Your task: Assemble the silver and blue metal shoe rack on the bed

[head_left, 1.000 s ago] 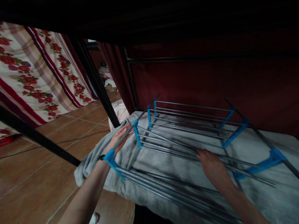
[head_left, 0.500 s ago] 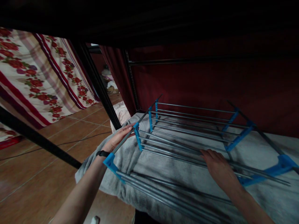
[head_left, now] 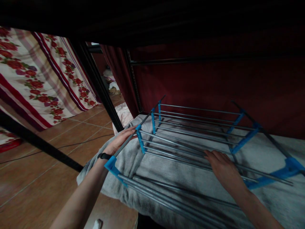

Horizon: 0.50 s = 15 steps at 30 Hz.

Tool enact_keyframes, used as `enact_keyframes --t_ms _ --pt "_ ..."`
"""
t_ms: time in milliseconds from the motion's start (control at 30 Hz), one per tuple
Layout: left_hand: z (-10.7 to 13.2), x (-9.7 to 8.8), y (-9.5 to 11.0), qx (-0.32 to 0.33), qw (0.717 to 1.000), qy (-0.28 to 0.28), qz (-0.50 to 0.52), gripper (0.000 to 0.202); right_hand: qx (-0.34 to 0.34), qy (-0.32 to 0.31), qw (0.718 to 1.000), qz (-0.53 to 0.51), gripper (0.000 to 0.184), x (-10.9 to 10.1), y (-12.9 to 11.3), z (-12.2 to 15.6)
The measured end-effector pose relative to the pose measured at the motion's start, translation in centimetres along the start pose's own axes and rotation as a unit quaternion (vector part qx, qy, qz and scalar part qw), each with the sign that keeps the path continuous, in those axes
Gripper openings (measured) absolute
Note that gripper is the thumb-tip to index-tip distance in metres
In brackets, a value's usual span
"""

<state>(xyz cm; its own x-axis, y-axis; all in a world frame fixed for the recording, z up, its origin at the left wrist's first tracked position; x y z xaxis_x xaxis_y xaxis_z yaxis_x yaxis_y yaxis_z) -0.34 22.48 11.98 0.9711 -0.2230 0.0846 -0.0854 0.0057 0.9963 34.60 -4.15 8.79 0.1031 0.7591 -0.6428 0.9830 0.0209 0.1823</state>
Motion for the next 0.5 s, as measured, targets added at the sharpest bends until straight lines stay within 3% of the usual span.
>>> enact_keyframes --t_ms 300,500 --pt "0.3 0.2 0.6 0.012 1.000 0.011 -0.016 0.051 -0.012 0.000 1.000 -0.010 0.029 -0.4 -0.2 0.0" --pt "0.6 0.2 0.9 0.013 0.999 0.018 -0.027 0.057 0.011 -0.014 1.000 0.005 0.029 -0.5 0.2 -1.6"
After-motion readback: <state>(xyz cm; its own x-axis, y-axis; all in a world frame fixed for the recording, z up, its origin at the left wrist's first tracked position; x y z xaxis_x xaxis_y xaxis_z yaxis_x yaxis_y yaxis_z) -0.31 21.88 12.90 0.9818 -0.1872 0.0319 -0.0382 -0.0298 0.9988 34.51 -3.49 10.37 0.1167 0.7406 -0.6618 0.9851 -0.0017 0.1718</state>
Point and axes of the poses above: each hand's wrist, its own z-axis away from the middle knuckle, its own x-axis out of the palm, y = z × x, the point moved 7 cm from there along -z, towards the middle knuckle, and after that the axes turned 15 degrees about y, right-handed, at the moved point
